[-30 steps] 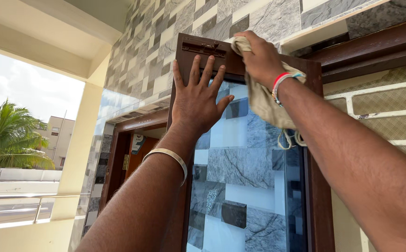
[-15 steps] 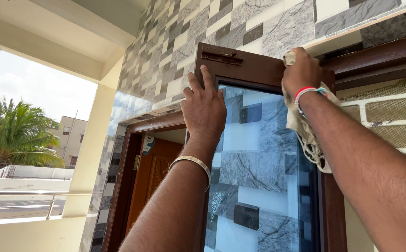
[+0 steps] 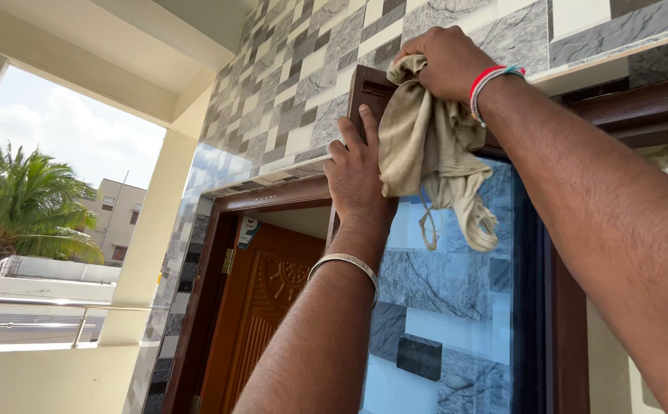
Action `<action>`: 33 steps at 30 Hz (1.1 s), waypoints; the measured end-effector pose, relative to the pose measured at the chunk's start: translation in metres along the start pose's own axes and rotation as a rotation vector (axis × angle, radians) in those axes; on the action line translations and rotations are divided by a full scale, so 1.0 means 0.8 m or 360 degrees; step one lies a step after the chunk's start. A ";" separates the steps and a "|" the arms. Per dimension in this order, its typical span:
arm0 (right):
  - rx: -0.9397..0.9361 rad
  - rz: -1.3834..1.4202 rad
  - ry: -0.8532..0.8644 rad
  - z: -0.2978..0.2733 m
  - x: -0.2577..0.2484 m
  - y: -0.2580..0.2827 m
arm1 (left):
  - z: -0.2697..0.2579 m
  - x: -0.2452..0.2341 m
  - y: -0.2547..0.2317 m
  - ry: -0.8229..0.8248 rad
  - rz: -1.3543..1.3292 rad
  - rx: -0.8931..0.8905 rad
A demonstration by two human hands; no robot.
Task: The person cleans a glass window pane with a cloth. They wipe the glass surface, the frame, and the lower latch area of the window by hand.
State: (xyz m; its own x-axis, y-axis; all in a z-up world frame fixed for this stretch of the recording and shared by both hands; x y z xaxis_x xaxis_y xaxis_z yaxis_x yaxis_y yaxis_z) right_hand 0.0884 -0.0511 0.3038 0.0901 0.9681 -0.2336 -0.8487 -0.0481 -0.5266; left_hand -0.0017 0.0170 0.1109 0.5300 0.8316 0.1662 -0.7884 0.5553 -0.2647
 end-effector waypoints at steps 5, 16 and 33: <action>0.0510 -0.0389 0.0073 -0.007 -0.035 -0.044 | -0.003 -0.011 -0.001 -0.0059 0.0011 -0.0003; 0.0074 0.0307 -0.0159 -0.008 0.001 0.014 | 0.002 -0.004 0.002 -0.0061 -0.0041 -0.0001; -0.0052 0.0148 -0.0181 -0.020 0.025 0.104 | 0.004 0.061 0.016 -0.0072 -0.0070 0.0014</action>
State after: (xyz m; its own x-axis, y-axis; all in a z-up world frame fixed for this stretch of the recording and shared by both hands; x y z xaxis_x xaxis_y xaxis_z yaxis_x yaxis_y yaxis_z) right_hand 0.0278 -0.0396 0.2425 -0.0495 0.9807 -0.1894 -0.8331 -0.1451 -0.5338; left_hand 0.0130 0.0651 0.1188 0.5494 0.8059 0.2205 -0.7676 0.5911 -0.2480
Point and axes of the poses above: each hand's wrist, its own z-axis towards the middle knuckle, its own x-axis out of the palm, y = z × x, the point moved 4 cm from there along z, towards the middle knuckle, and after that the axes turned 7 degrees about z, right-handed, at the moved point
